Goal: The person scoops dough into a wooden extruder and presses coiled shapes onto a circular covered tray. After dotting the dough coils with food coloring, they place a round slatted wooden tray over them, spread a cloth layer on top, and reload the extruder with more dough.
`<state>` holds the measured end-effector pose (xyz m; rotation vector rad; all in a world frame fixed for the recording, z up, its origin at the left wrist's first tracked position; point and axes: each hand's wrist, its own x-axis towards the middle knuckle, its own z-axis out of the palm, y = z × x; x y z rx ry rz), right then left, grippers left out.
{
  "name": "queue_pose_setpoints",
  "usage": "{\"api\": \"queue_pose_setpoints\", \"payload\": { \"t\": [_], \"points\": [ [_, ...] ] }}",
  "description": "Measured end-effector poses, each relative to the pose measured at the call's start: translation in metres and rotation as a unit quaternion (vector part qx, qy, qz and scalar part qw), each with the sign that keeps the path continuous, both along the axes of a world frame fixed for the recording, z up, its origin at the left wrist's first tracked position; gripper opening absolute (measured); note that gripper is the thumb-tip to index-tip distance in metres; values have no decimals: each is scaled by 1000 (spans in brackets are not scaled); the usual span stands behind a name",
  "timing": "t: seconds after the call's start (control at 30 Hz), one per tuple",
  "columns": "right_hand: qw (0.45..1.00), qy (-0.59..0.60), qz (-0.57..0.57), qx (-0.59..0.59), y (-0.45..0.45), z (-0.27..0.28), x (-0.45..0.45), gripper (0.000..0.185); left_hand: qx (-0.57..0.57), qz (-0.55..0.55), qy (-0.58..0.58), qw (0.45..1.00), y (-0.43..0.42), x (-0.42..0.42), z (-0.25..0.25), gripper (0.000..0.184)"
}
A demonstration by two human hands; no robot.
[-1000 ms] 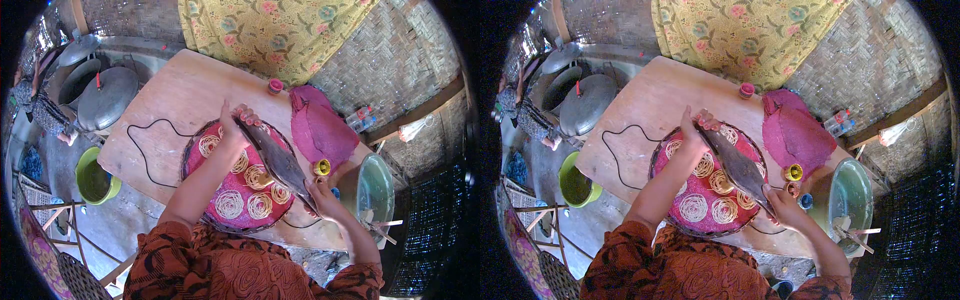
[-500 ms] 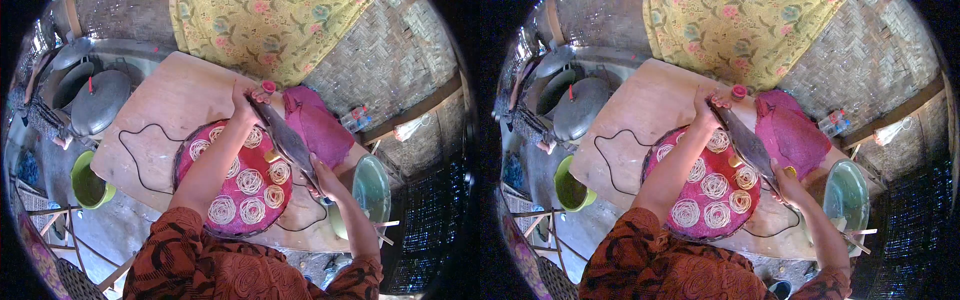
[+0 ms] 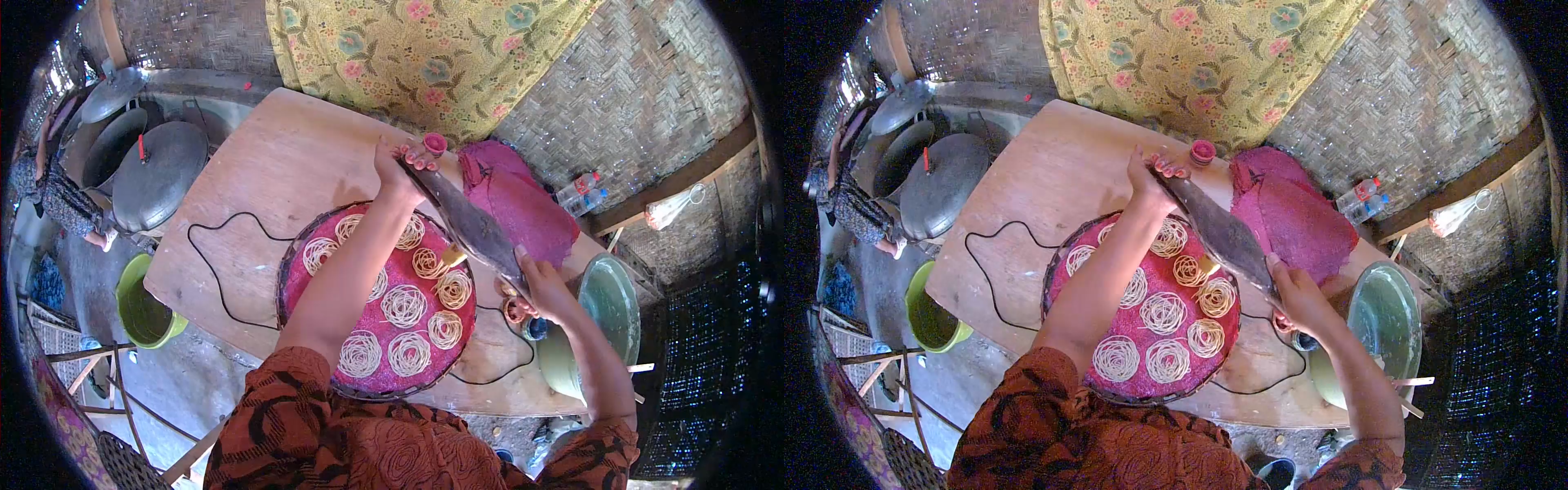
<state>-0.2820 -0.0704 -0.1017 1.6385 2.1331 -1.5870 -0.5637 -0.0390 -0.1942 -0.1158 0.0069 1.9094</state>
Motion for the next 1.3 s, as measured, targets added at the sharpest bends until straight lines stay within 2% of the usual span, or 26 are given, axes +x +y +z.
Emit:
{"api": "queue_pose_setpoints", "payload": {
  "t": [0.03, 0.1, 0.23, 0.37, 0.43, 0.67, 0.77, 0.8, 0.87, 0.93, 0.97, 1.03, 1.07, 1.13, 1.3],
  "points": [
    [1000, -1, -1, 0, 2, -1, -2, 67, 0, -1, -1, 1000, 4, -2, -1, 51],
    [995, -20, 12, 95, 5, -10, -6, 67, 40, -5, 17, 999, 9, -10, 1, 50],
    [993, -24, 5, 119, 8, -40, -5, 68, 58, -5, 52, 997, 1, -22, 7, 46],
    [995, -1, 2, 103, -15, -38, -8, 63, 28, 3, 81, 996, -15, -19, -4, 47],
    [991, -57, 8, 118, -15, -38, -1, 71, 20, -11, 67, 997, -16, -11, -11, 47],
    [983, -54, 15, 172, 4, -65, 27, 70, 19, -28, 13, 999, 8, 19, -31, 46],
    [988, -82, -11, 129, 4, -48, 23, 67, 23, -24, 28, 999, 13, 23, -29, 46],
    [994, -74, 4, 81, 10, -46, 30, 67, 23, -25, 30, 999, 14, 22, -28, 46],
    [997, -65, 17, 32, 20, -43, 38, 69, 91, -22, 13, 996, 18, 20, -31, 44],
    [976, 104, 6, -193, 29, -41, 43, 75, 122, -26, -2, 992, 21, 15, -36, 43],
    [976, 105, 5, -192, 30, -42, 41, 75, 154, -27, -17, 988, 22, 13, -38, 42],
    [913, 286, -61, -284, 31, -51, 33, 80, 177, -31, -37, 983, 23, 10, -44, 40],
    [913, 286, -60, -283, 31, -63, 27, 80, 199, -33, -58, 978, 24, 9, -46, 39],
    [790, 439, -74, -421, 29, -99, 14, 79, 199, -22, -52, 978, 24, 9, -49, 38],
    [769, 485, -21, -416, 26, -133, -6, 70, 207, -9, -67, 976, 26, 7, -61, 36]
  ]
}}
